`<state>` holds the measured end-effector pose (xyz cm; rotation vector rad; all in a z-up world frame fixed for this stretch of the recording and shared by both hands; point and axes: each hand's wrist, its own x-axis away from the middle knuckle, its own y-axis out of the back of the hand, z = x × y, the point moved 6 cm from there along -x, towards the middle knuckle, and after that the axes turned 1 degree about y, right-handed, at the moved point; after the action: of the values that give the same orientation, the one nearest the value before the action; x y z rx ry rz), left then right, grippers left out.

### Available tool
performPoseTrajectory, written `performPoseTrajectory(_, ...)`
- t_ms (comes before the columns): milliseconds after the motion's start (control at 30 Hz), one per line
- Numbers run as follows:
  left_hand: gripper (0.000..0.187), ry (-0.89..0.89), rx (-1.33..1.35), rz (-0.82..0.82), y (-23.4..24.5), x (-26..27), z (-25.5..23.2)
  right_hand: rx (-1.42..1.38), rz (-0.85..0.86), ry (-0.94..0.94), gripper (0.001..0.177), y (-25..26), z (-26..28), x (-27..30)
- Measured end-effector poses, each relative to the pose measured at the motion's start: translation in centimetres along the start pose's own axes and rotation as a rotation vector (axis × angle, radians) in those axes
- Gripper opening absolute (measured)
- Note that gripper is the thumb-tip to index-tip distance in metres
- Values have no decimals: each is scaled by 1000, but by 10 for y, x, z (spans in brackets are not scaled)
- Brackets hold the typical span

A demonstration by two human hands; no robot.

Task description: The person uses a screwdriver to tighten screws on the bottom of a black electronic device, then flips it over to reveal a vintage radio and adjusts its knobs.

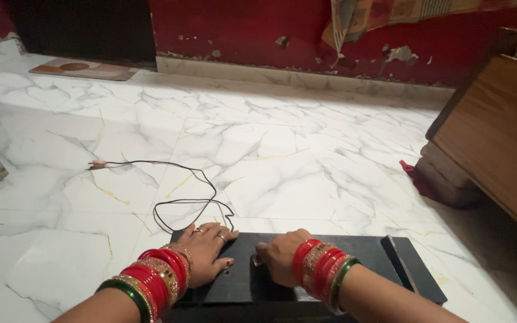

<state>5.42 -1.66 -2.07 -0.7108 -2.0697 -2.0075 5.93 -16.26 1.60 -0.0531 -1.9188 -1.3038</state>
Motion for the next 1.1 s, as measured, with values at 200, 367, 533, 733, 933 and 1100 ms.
performPoseTrajectory(200, 67, 10, 23, 21, 2, 2, -2, -83, -209, 113, 31, 12, 1, -7)
performPoseTrajectory(367, 67, 32, 15, 27, 2, 2, -2, 139, -356, 321, 33, 10, 13, -11)
performPoseTrajectory(533, 67, 19, 21, -8, 1, 1, -1, 258, -239, 340, 28, 4, 21, -14)
performPoseTrajectory(733, 68, 2, 50, -16, 0, 1, 0, 197, -224, 268, 26, 15, 24, -14)
performPoseTrajectory(933, 67, 3, 41, -13, -1, 0, 1, 198, -214, 265, 27, 16, 23, -10)
performPoseTrajectory(1100, 67, 0, 46, -30, 0, -1, -1, 168, -206, 222, 25, 13, 19, -13)
